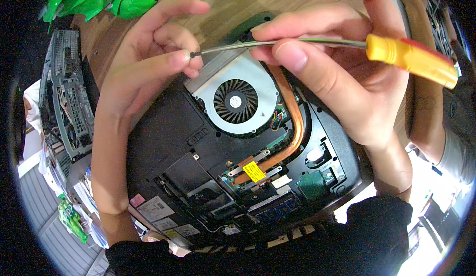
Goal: The person disassembles a laptop by using a screwdriver to remove screws from the internal components, including the cooling fan and various brackets, placing the screws into a roll of tape.
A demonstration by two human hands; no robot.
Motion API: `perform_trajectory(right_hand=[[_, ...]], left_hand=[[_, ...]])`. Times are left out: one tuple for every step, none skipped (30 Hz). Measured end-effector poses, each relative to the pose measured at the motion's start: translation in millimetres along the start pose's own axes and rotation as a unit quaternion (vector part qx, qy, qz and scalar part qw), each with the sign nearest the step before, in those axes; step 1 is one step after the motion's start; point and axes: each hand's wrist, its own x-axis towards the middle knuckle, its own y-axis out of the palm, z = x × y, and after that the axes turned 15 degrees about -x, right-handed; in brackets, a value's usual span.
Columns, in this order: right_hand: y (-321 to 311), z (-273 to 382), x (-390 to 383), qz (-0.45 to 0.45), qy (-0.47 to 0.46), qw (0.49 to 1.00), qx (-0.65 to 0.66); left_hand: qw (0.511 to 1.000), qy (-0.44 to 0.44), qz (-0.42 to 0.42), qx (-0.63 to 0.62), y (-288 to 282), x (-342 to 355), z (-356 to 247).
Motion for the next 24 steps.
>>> perform_trajectory(right_hand=[[1,-2,-1,-0.013,-0.013,1.0,-0.004],[1,-3,-1,-0.026,-0.026,0.999,-0.009],[1,-5,-2,-0.026,-0.025,0.999,-0.009],[1,-6,-3,-0.023,-0.027,0.999,-0.007],[1,-7,-4,-0.021,-0.029,0.999,-0.005],[1,-9,-5,-0.021,-0.029,0.999,-0.006],[1,-11,-5,-0.029,-0.03,0.999,-0.013],[1,-12,-5,-0.037,-0.032,0.999,-0.019],[1,-12,-6,-0.037,-0.032,0.999,-0.019],[0,-11,-6,-0.029,-0.026,0.999,-0.018],[-1,-10,-6,-0.022,-0.021,0.999,-0.016],[-1,-11,-6,-0.022,-0.02,0.999,-0.016],[-2,-12,-6,-0.02,-0.024,0.999,-0.012],[-2,-13,-6,-0.017,-0.028,0.999,-0.007],[-2,-13,-6,-0.018,-0.028,0.999,-0.007],[-1,-12,-6,-0.021,-0.03,0.999,-0.008],[0,-12,-6,-0.025,-0.031,0.999,-0.008],[-1,-12,-6,-0.025,-0.031,0.999,-0.009],[-1,-12,-6,-0.025,-0.031,0.999,-0.01],[-2,-12,-5,-0.025,-0.032,0.999,-0.01],[-1,-12,-5,-0.024,-0.032,0.999,-0.009],[0,-11,-5,-0.032,-0.033,0.999,-0.01],[0,-11,-5,-0.04,-0.033,0.999,-0.011],[-1,-11,-5,-0.04,-0.032,0.999,-0.012]], left_hand=[[1.0,-0.002,0.002,0.014,1,0,0],[1.0,-0.003,0.006,0.028,1,-1,-1],[1.0,-0.003,0.006,0.027,1,-1,0],[1.0,0.001,0.001,0.029,2,-1,0],[0.999,0.003,-0.005,0.031,2,-1,1],[1.0,0.004,-0.005,0.031,3,-1,1],[0.999,0.007,-0.008,0.037,3,-1,2],[0.999,0.01,-0.011,0.044,3,-1,2],[0.999,0.01,-0.012,0.043,3,-1,2],[0.999,0.012,-0.01,0.042,3,-1,2],[0.999,0.014,-0.008,0.042,3,-1,2],[0.999,0.014,-0.008,0.042,3,-1,2],[0.999,0.011,-0.005,0.046,3,-1,1],[0.999,0.008,-0.002,0.05,3,-1,1],[0.999,0.008,-0.002,0.049,3,-1,1],[0.999,0.005,-0.004,0.047,3,-1,1],[0.999,0.002,-0.005,0.045,3,-1,1],[0.999,0.001,-0.005,0.045,3,-1,1],[0.999,-0.001,-0.001,0.044,2,-1,1],[0.999,-0.003,0.002,0.044,1,-1,2],[0.999,-0.002,0.001,0.044,0,-1,2],[0.999,0.0,0.006,0.044,-2,0,2],[0.999,0.003,0.012,0.042,-2,0,3],[0.999,0.002,0.012,0.042,-2,0,2]])
